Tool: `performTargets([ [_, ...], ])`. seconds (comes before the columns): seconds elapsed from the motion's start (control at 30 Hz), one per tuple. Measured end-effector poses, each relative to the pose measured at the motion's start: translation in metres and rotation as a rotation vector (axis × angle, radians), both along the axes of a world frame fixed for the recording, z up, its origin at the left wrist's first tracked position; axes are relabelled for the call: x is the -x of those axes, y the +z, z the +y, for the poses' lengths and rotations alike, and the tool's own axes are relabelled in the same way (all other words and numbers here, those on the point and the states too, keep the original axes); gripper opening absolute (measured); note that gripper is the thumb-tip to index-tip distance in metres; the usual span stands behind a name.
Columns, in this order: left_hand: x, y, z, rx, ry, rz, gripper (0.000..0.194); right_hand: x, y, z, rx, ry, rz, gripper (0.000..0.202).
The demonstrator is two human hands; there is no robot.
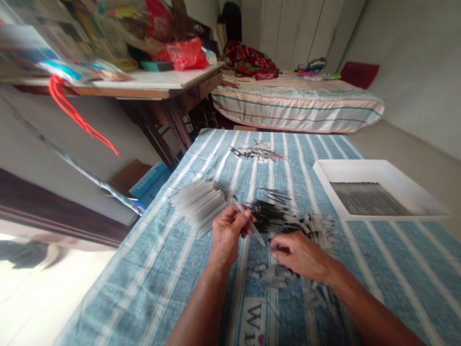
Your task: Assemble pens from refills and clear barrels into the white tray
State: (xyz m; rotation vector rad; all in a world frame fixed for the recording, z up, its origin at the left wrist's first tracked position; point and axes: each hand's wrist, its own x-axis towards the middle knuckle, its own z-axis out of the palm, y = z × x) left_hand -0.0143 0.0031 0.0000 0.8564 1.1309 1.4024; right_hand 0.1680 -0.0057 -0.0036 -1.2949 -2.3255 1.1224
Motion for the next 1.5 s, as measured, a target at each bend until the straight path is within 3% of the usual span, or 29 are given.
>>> performTargets([
  [0.13, -0.001, 0.001, -0.001, 0.002, -0.006, -0.008, 0.022, 0.006, -0.007, -0.005, 0.251, -0.069, 0.236, 0.008],
  [0.23, -0.001, 0.000, -0.001, -0.013, -0.018, -0.014, 0.019, 0.010, -0.009, -0.007, 0.343, -0.123, 0.327, 0.009],
  [0.83, -0.005, -0.003, 0.000, 0.010, -0.040, 0.039, 0.019, 0.023, -0.019, -0.009, 0.168, -0.233, 0.416, 0.012],
  [1.0, -0.006, -0.006, 0.000, 0.027, -0.047, 0.045, 0.020, 0.026, -0.025, -0.011, 0.210, -0.318, 0.455, 0.013],
  [1.23, -0.006, -0.013, 0.001, 0.050, -0.111, 0.046, 0.019, 0.027, -0.027, -0.012, 0.316, -0.314, 0.515, 0.015],
  [1.37, -0.005, -0.008, 0.001, 0.039, -0.069, 0.043, 0.019, 0.027, -0.022, -0.006, 0.382, -0.262, 0.525, 0.016],
  [1.5, -0.002, -0.004, 0.003, 0.028, -0.061, 0.040, 0.017, 0.028, -0.014, -0.002, 0.303, -0.268, 0.479, 0.010],
])
